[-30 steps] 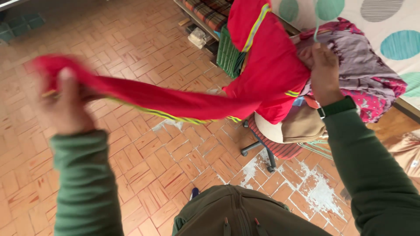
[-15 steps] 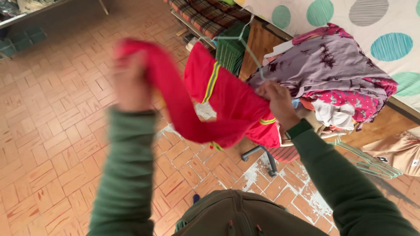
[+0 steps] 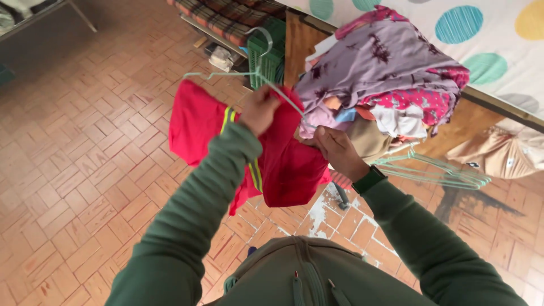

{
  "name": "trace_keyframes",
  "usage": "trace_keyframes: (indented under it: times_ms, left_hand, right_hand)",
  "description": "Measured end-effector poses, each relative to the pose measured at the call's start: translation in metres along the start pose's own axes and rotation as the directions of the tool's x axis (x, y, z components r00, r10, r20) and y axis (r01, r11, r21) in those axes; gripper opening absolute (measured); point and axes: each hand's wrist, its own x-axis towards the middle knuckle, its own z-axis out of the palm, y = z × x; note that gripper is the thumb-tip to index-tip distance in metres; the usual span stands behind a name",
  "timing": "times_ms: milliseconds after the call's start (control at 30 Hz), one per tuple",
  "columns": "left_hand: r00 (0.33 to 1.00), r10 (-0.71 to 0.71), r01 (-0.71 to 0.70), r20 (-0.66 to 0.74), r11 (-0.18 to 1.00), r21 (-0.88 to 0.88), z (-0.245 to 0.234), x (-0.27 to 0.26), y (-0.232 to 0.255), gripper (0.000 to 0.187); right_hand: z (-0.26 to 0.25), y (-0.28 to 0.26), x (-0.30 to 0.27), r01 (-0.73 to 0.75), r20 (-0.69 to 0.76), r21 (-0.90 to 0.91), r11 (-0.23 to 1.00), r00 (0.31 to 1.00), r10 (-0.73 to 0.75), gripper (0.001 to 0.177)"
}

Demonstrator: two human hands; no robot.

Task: Selecting a hanger, putting a red jacket on it, and hanging it up

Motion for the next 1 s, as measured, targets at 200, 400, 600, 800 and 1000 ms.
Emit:
trace_keyframes:
  times_ms: [200, 400, 600, 800, 1000]
  left_hand:
    - [0.914, -0.212, -0.015, 0.347, 0.835, 0.550, -0.026, -0.018, 0.018, 0.066]
    - [0.938, 0.233, 0.025, -0.256, 0.691, 0.722, -0.010, -0.141, 0.021, 0.022]
    - [0.990, -0.136, 0.120, -0.034, 0.689, 0.714, 0.042, -0.145, 0.007, 0.030]
    - [0.882, 0.342, -0.470, 0.324, 0.605, 0.642, 0.046, -0.150, 0.032, 0.013]
    - [0.945, 0.154, -0.250, 0.289, 0.908, 0.336, -0.005, -0.121, 0.030, 0.028]
  right_hand:
    - [-0.014, 0.011, -0.007, 0.022, 0.042, -0.016, 1.000, 0.999, -0.021, 0.048]
    - [-0.023, 0.009, -0.021, -0.049, 0.022, -0.068, 0.996, 0.998, 0.050, 0.056]
    - [-0.012, 0.050, -0.016, -0.118, -0.035, -0.049, 0.992, 0.993, 0.116, 0.048]
    - [-0.006, 0.052, -0.013, -0.014, 0.034, -0.110, 0.994, 0.999, 0.018, 0.045]
    - [-0.016, 0.030, -0.013, -0.023, 0.038, -0.076, 0.997, 0.999, 0.026, 0.046]
